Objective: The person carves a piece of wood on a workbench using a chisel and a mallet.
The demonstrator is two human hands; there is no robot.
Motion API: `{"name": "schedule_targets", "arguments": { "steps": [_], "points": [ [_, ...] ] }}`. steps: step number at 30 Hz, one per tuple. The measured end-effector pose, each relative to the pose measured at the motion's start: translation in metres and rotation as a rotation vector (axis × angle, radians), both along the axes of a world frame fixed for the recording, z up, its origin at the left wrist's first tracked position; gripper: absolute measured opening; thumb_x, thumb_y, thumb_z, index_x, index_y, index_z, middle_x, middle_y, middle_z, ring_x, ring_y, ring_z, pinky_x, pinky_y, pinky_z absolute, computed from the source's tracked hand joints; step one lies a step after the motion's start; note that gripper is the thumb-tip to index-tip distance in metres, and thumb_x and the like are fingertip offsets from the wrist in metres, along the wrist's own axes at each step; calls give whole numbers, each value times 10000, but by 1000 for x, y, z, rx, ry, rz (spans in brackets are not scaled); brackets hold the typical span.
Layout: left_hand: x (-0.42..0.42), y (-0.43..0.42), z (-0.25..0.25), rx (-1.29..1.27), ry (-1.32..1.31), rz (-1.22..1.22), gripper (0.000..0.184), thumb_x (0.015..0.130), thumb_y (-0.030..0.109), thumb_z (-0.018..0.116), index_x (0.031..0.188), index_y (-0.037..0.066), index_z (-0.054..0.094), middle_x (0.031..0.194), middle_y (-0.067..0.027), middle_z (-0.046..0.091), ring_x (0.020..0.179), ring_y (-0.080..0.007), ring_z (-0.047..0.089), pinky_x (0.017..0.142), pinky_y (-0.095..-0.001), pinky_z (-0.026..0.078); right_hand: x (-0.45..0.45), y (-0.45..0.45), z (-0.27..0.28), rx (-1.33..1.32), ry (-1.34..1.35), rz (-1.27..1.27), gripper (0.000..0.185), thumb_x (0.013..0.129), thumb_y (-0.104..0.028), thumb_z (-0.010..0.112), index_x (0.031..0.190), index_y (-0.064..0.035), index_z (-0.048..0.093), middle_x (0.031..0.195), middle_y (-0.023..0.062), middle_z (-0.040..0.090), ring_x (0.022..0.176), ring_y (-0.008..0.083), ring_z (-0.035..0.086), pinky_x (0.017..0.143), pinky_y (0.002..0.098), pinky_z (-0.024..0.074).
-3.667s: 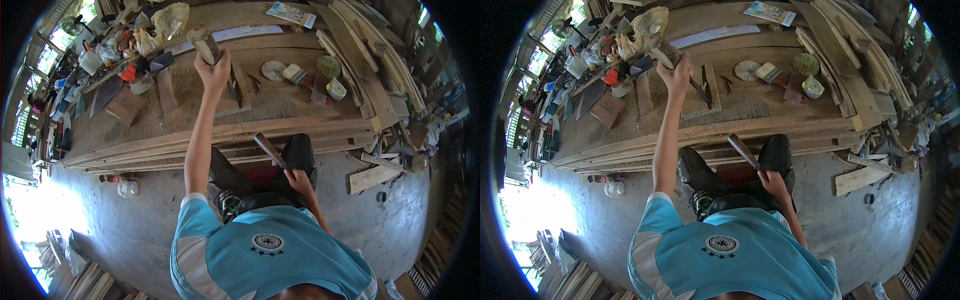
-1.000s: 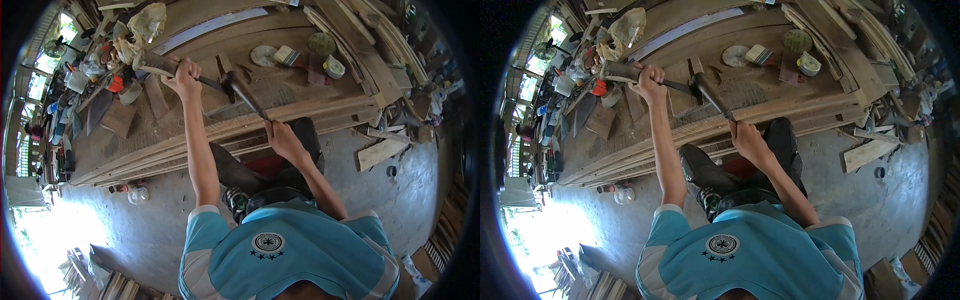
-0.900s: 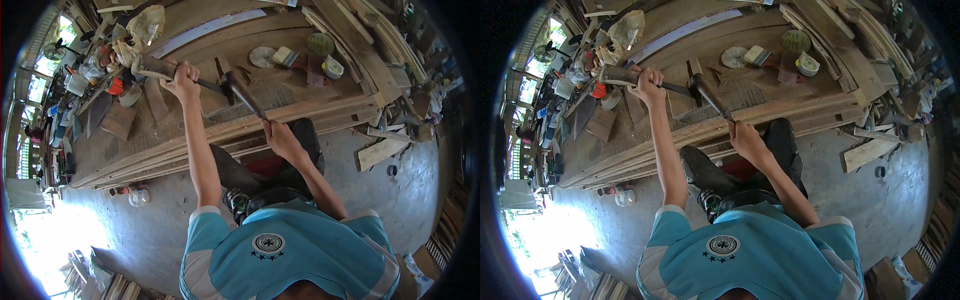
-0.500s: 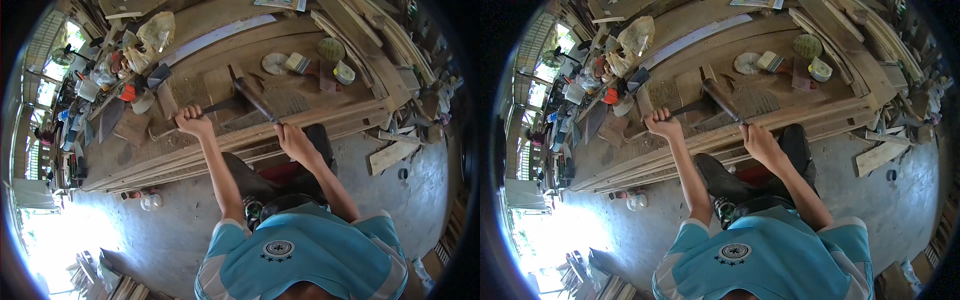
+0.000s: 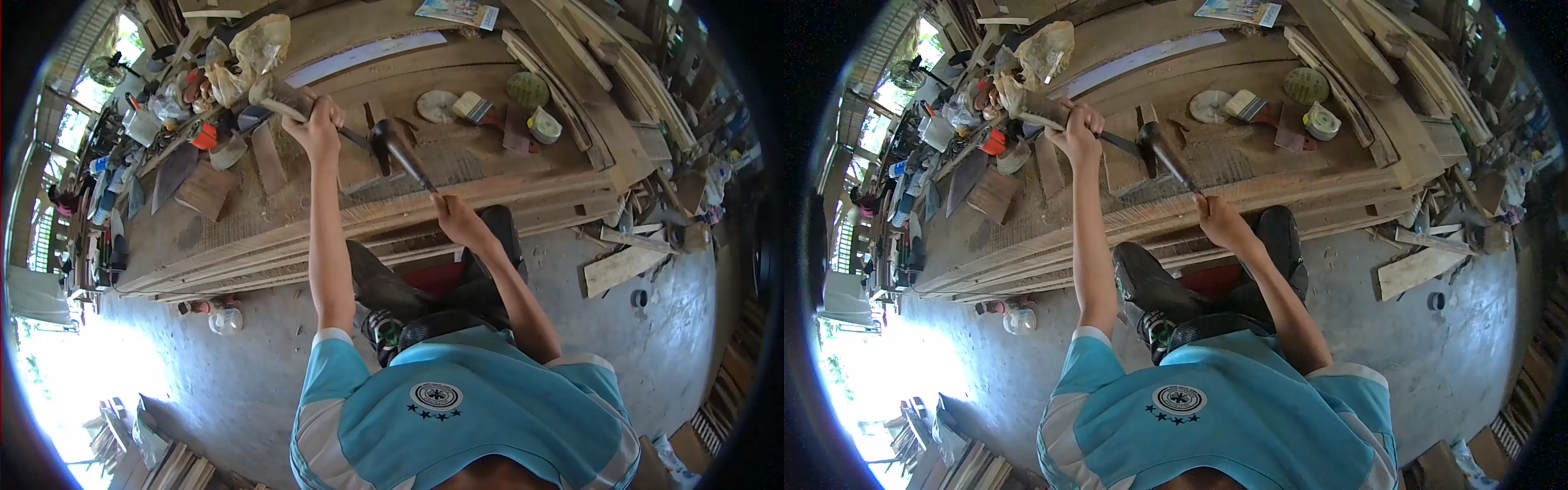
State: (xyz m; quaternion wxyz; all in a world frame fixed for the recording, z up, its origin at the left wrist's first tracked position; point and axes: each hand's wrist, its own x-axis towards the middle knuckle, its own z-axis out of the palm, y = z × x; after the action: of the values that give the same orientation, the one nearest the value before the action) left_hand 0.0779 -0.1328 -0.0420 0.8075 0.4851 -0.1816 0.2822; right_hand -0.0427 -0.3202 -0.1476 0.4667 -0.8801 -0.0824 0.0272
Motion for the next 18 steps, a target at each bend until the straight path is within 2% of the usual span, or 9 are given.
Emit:
{"name": "schedule_targets", "arguments": {
  "steps": [4,7,9,13,15,16,18],
  "points": [
    [-4,14,-8,-165,39,3,155,700,-69,440,761,71,410,493,-16,338,369,-104,301,360,-260,241,1,0,-10,21,-109,-21,454,902,-323,314,666,31,475,442,183,385,332,292,358,358,403,239],
    [-6,27,-18,-279,47,-61,180,703,-67,443,777,92,405,511,-10,319,386,-111,300,371,-266,237,0,0,-2,24,-5,3,456,903,-322,311,674,35,478,435,178,381,326,286,348,358,396,238],
    [-5,32,-22,-345,68,9,188,704,-76,443,775,94,404,510,-11,321,385,-114,293,372,-266,230,-2,1,1,75,23,-22,456,904,-326,305,693,38,482,418,154,365,307,237,304,357,388,211],
    [-6,26,-17,-334,100,38,182,710,-78,444,763,92,406,507,-8,329,386,-107,288,373,-265,230,0,-4,7,-1,101,-25,452,909,-324,294,654,13,455,398,101,304,311,180,241,361,373,197],
    [-7,21,-12,-231,57,-11,174,717,-81,440,757,86,412,497,-10,343,382,-100,290,370,-263,231,8,-9,0,-51,114,78,445,914,-324,277,616,-20,405,418,59,237,349,127,188,375,352,187],
    [-9,17,-6,-204,47,-20,162,722,-83,436,742,76,420,485,-14,358,375,-97,292,365,-262,236,9,-11,4,-61,113,77,445,914,-324,277,616,-20,405,418,59,237,349,127,188,375,352,187],
    [-6,17,-7,-177,16,-17,155,721,-83,435,735,71,423,485,-15,364,374,-96,304,362,-261,239,9,-12,16,-136,256,60,406,904,-316,317,709,10,461,494,83,354,452,152,320,449,350,280]
  ]
}}
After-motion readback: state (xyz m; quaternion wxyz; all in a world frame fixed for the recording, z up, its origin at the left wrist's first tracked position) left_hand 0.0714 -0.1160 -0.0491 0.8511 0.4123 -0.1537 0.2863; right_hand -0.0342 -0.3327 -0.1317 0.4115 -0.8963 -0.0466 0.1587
